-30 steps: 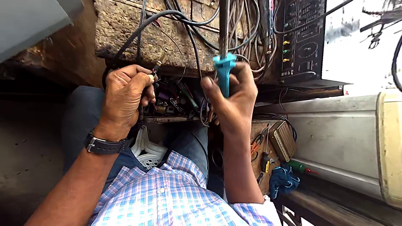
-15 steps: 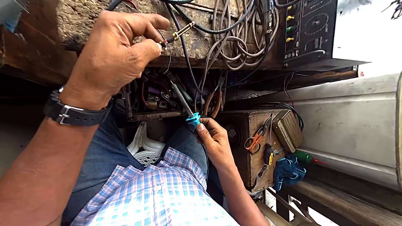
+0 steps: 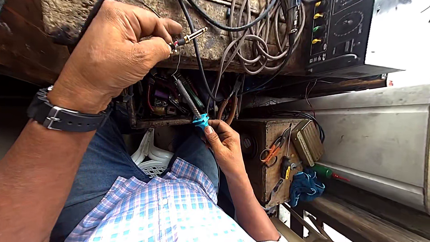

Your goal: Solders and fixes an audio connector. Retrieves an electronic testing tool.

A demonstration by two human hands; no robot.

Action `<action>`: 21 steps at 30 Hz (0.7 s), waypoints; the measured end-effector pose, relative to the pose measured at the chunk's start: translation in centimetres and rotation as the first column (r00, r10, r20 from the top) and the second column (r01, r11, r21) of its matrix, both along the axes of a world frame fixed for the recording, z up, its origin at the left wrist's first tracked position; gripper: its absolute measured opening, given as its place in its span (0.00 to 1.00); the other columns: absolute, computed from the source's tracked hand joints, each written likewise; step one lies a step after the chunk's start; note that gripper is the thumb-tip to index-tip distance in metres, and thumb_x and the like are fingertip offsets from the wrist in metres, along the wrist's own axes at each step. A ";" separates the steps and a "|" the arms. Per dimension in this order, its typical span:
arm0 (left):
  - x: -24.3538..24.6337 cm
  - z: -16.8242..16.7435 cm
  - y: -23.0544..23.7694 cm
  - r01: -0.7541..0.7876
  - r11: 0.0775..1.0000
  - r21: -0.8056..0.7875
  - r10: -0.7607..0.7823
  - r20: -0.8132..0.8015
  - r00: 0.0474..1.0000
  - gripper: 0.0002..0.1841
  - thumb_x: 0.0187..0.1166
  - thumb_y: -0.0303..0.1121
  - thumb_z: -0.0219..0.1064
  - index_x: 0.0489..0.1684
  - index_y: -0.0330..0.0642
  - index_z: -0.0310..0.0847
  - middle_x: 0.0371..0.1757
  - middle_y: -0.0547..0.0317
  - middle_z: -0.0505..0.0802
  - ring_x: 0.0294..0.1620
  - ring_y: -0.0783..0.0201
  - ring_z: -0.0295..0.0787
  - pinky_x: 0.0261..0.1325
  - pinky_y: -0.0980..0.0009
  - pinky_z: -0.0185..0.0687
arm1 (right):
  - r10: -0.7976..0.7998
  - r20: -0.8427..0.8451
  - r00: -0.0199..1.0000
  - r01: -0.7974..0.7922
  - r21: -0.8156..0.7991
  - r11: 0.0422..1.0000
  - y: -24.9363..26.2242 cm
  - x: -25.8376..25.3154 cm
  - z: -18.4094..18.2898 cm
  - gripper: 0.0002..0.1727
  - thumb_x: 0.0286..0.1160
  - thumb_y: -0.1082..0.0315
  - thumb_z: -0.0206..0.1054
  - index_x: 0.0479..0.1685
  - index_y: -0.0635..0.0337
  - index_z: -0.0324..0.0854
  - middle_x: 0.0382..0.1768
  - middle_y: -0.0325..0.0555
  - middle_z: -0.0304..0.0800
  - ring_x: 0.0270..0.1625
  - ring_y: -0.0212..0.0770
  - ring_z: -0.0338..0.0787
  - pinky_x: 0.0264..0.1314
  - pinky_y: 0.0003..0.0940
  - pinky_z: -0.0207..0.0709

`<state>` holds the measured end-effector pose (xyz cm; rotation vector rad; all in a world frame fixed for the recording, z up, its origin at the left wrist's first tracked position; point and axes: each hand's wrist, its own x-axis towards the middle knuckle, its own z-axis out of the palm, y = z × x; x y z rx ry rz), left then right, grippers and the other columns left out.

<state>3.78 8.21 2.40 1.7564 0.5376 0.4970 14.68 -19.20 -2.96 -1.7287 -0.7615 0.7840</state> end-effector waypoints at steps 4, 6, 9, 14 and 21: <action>0.0 0.1 -0.2 -0.015 1.000 -0.011 0.015 0.015 1.000 0.09 0.80 0.27 0.62 0.43 0.51 0.90 0.52 0.77 0.95 0.16 0.85 0.69 0.17 0.85 0.60 | 0.000 0.022 1.000 0.000 -0.003 1.000 -0.1 0.0 -0.1 0.11 0.85 0.66 0.65 0.55 0.61 0.86 0.36 0.44 0.88 0.29 0.35 0.85 0.29 0.26 0.81; 0.0 0.1 -0.3 -0.022 1.000 -0.009 0.023 0.008 1.000 0.09 0.80 0.28 0.63 0.43 0.51 0.90 0.47 0.78 0.95 0.16 0.85 0.69 0.16 0.85 0.60 | 0.002 0.014 1.000 -0.002 0.004 1.000 -0.2 0.1 -0.1 0.10 0.85 0.66 0.65 0.54 0.61 0.86 0.36 0.44 0.88 0.30 0.35 0.85 0.30 0.26 0.80; 0.0 0.2 -0.3 -0.026 0.999 -0.021 0.026 -0.011 1.000 0.09 0.79 0.29 0.62 0.41 0.53 0.90 0.51 0.79 0.95 0.16 0.85 0.68 0.16 0.84 0.60 | 0.001 0.016 1.000 -0.001 0.001 1.000 -0.1 0.1 -0.1 0.11 0.85 0.66 0.64 0.54 0.61 0.86 0.36 0.43 0.89 0.30 0.34 0.85 0.30 0.26 0.81; 0.0 0.1 -0.2 -0.029 0.999 -0.032 0.029 -0.018 0.999 0.09 0.80 0.28 0.62 0.38 0.53 0.89 0.53 0.78 0.95 0.17 0.84 0.69 0.17 0.83 0.60 | 0.005 0.007 1.000 -0.006 0.017 1.000 0.1 0.0 -0.1 0.11 0.85 0.66 0.64 0.55 0.62 0.86 0.35 0.44 0.88 0.29 0.34 0.85 0.29 0.25 0.80; 0.1 0.2 -0.3 -0.055 0.998 -0.032 0.054 -0.043 0.998 0.09 0.79 0.29 0.63 0.37 0.55 0.89 0.47 0.78 0.95 0.16 0.83 0.69 0.16 0.84 0.58 | 0.003 -0.007 1.000 -0.003 0.017 1.000 0.2 0.0 0.1 0.11 0.85 0.66 0.64 0.55 0.62 0.85 0.35 0.44 0.88 0.28 0.33 0.84 0.28 0.25 0.80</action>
